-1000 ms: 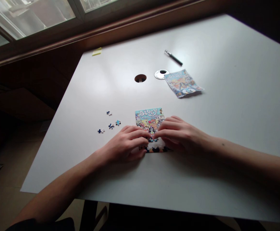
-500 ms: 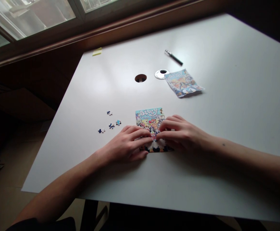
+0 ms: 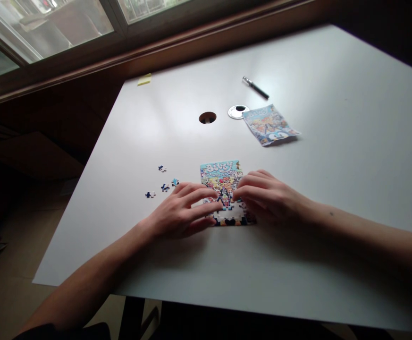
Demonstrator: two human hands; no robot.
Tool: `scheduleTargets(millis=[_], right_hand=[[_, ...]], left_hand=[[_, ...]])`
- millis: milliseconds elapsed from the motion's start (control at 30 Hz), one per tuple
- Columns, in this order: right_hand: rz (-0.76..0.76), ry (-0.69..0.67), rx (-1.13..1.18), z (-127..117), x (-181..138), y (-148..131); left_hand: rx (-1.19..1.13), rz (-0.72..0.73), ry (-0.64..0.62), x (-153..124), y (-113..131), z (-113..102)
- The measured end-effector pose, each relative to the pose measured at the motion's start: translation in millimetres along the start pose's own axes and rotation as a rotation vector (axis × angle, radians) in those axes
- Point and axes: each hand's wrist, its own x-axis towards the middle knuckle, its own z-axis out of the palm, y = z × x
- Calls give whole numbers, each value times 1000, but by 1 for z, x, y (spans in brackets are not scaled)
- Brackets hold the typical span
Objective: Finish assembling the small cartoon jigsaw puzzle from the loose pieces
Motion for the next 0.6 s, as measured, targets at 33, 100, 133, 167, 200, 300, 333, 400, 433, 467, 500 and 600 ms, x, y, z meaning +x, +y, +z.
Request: scheduleTargets(millis=[33, 100, 133, 167, 200, 300, 333, 400, 433, 467, 500, 600], right_hand=[[22, 18, 21, 0, 0, 0], [65, 48, 73, 0, 0, 1], [83, 57, 98, 0, 0, 2], [99, 63, 116, 0, 0, 2], [109, 71, 127, 0, 0, 3], [120, 75, 131, 0, 0, 3], [122, 71, 128, 0, -1, 3], [129, 66, 119, -1, -1, 2], [132, 68, 113, 0, -1, 2], [134, 73, 109, 0, -2, 2], [133, 79, 107, 0, -2, 3], [132, 78, 108, 0, -3, 3]], left_hand=[[31, -31, 28, -3, -7, -6], [95, -114, 52, -12, -27, -21], [127, -175, 56, -18, -39, -29], [155, -245, 84, -23, -50, -37], [186, -320, 127, -29, -61, -44], [270, -479, 146, -42, -83, -57], [271, -500, 123, -45, -86, -59], [232, -505, 64, -46, -87, -59], [207, -499, 40, -45, -85, -59], [186, -494, 23, -45, -83, -59], [171, -492, 12, -44, -81, -59], [143, -490, -7, -41, -75, -61]])
